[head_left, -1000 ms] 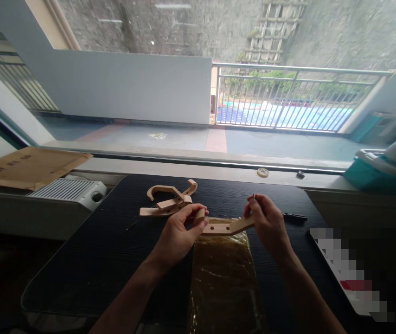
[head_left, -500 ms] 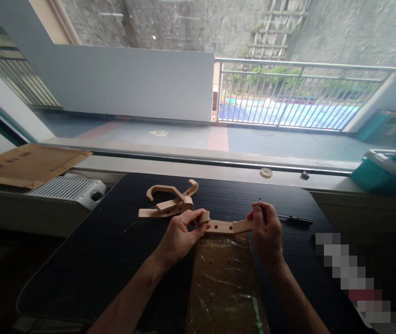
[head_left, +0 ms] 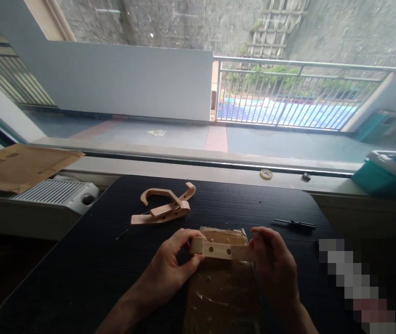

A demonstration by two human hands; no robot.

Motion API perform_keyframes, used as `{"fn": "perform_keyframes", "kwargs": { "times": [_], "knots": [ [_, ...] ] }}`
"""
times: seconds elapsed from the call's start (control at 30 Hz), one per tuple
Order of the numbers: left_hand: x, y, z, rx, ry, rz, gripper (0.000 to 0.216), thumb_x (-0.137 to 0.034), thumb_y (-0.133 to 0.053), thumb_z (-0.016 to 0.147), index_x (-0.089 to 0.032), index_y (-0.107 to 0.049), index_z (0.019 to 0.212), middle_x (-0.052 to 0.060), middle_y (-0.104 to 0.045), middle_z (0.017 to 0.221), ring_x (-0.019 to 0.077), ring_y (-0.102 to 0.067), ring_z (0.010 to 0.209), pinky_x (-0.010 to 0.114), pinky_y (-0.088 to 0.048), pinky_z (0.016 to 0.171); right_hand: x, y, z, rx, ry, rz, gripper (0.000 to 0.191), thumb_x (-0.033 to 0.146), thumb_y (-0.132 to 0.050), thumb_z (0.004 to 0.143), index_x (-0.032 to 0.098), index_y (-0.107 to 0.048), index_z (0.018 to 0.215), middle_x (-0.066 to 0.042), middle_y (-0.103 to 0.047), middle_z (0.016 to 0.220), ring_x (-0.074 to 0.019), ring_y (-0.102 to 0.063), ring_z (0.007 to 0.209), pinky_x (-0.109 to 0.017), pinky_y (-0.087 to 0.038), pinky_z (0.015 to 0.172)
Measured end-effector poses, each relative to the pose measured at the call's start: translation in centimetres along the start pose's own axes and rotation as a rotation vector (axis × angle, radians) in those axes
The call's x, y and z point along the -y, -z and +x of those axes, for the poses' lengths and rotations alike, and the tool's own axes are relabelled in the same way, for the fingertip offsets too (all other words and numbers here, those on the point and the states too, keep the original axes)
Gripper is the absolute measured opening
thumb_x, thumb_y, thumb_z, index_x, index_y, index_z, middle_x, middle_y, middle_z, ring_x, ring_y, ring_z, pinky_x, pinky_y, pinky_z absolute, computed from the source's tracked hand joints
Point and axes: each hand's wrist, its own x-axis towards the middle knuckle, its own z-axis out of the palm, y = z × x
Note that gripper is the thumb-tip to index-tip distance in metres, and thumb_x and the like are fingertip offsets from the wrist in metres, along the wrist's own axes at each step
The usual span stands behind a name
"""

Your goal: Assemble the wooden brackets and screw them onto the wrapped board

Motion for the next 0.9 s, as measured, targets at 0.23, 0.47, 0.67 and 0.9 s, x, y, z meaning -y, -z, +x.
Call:
{"fn": "perform_keyframes", "kwargs": {
  "times": [0.23,0.47,0.67,0.9],
  "knots": [
    [0.6,0.5,-1.1,0.051,-0.023,0.085,0.023,-0.024,-0.056,0.080,-0.026,-0.056,0.102,0.002,-0.058,0.102,0.0179,-0.056,0.098,0.026,-0.045,0.086,0.2,0.3,0.4,0.130,0.024,0.004,0.013,0.019,-0.053,0.084,0.025,-0.056,0.095,-0.001,-0.062,0.081,-0.0131,-0.058,0.067,-0.023,-0.048,0.059],
    [1.2,0.3,-1.8,0.053,-0.025,0.115,0.020,-0.026,-0.056,0.081,-0.027,-0.054,0.101,0.001,-0.058,0.102,0.0165,-0.056,0.098,0.024,-0.045,0.086,0.6,0.7,-0.4,0.151,0.066,-0.017,0.012,0.018,-0.052,0.084,0.023,-0.057,0.094,0.000,-0.058,0.074,-0.0121,-0.056,0.060,-0.022,-0.046,0.054],
    [0.2,0.5,0.0,-0.048,-0.012,0.165,0.021,-0.027,-0.056,0.080,-0.024,-0.054,0.101,0.002,-0.059,0.101,0.0169,-0.057,0.097,0.026,-0.044,0.087,0.5,0.0,2.4,0.112,0.108,-0.030,0.012,0.017,-0.053,0.085,0.022,-0.056,0.095,0.002,-0.060,0.075,-0.0098,-0.056,0.061,-0.020,-0.046,0.056],
    [1.5,0.4,1.2,-0.089,0.029,0.104,0.029,-0.033,-0.057,0.080,-0.024,-0.055,0.108,0.001,-0.063,0.105,0.0172,-0.059,0.099,0.027,-0.043,0.090,-0.7,-1.9,3.5,0.105,0.047,-0.022,0.006,0.023,-0.051,0.086,0.020,-0.055,0.089,0.003,-0.054,0.066,-0.0097,-0.050,0.055,-0.023,-0.043,0.053]
  ]
}}
